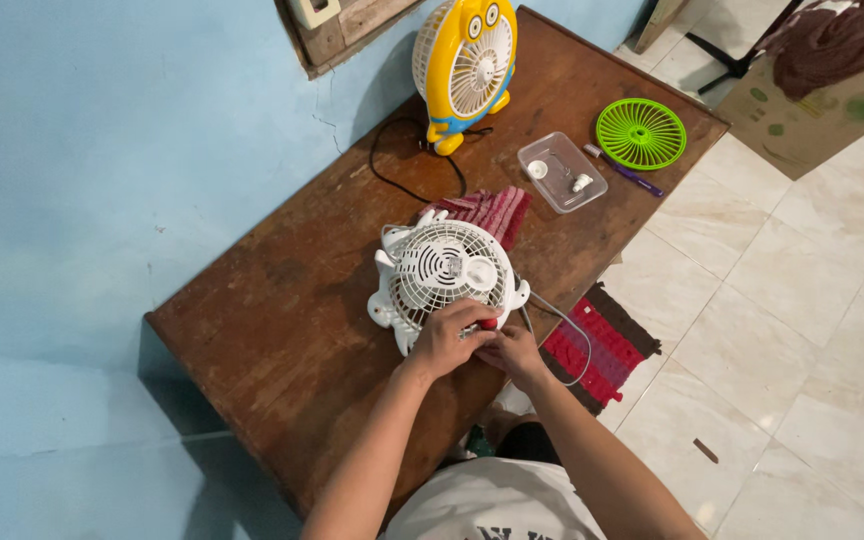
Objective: The person uses a screwdriver to repeatedly tighten and loosen screws on a small white fan placed on a wooden table. The person handles the fan and screwdriver throughout the clip, occasionally adjusting the fan's position.
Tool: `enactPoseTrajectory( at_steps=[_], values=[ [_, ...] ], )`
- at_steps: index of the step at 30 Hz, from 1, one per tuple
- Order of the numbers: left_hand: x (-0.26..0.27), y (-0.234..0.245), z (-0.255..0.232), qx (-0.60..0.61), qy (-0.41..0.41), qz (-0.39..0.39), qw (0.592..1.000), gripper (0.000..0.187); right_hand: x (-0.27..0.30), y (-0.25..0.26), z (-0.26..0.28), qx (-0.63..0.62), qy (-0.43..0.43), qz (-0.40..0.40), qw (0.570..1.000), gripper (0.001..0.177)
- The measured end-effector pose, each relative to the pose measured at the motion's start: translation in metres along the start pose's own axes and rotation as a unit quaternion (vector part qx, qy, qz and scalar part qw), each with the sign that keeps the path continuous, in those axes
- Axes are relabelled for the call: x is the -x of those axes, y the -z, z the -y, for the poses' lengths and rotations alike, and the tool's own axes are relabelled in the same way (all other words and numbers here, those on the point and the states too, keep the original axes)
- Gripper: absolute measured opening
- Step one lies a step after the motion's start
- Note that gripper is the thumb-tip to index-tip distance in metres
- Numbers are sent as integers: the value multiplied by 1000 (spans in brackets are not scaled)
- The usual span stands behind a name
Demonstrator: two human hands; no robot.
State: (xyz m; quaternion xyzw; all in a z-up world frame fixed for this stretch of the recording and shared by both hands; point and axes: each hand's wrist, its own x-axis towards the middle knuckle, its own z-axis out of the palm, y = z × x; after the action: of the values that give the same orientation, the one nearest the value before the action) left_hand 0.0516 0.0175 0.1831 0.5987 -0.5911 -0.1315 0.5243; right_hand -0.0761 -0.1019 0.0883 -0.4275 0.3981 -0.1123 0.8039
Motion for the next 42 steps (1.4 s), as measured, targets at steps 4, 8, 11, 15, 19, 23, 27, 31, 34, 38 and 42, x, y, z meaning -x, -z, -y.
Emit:
enactPoseTrajectory(
  at_steps=[4, 8, 11, 15, 19, 23, 27, 31, 34, 38, 42],
  values=[
    [-4, 6, -5, -19, -40, 49, 998, 39, 11, 6, 13, 175, 17, -56, 983, 34],
    [-3, 0, -6, -34, -43, 55, 997, 48, 45, 11, 63, 417, 181, -64, 888, 49],
    [6, -8, -1, 33, 11, 15, 999, 49, 76, 0, 94, 439, 276, 16, 855, 58],
    [29, -25, 20, 26, 42, -72, 996, 45, 95, -21, 119, 539, 469, 123, 689, 41],
    [81, -58, 57, 148, 217, -172, 949, 24, 95, -30, 112, 616, 421, 94, 659, 23],
    [117, -93, 94, 392, 424, -258, 774, 19, 84, -39, 101, 696, 415, 6, 586, 22],
    [130, -112, 113, 527, 513, -271, 621, 31, 79, -47, 96, 736, 403, -20, 543, 28],
    [115, -118, 121, 559, 495, -303, 592, 38, 85, -49, 102, 709, 390, 14, 587, 23],
    [103, -123, 125, 563, 484, -330, 583, 38, 87, -41, 106, 674, 436, 78, 591, 18],
    [96, -132, 127, 541, 483, -372, 579, 35, 77, -31, 105, 698, 411, 126, 573, 20],
    [92, -134, 123, 527, 488, -411, 562, 30, 63, -28, 100, 747, 305, 67, 587, 20]
  ],
)
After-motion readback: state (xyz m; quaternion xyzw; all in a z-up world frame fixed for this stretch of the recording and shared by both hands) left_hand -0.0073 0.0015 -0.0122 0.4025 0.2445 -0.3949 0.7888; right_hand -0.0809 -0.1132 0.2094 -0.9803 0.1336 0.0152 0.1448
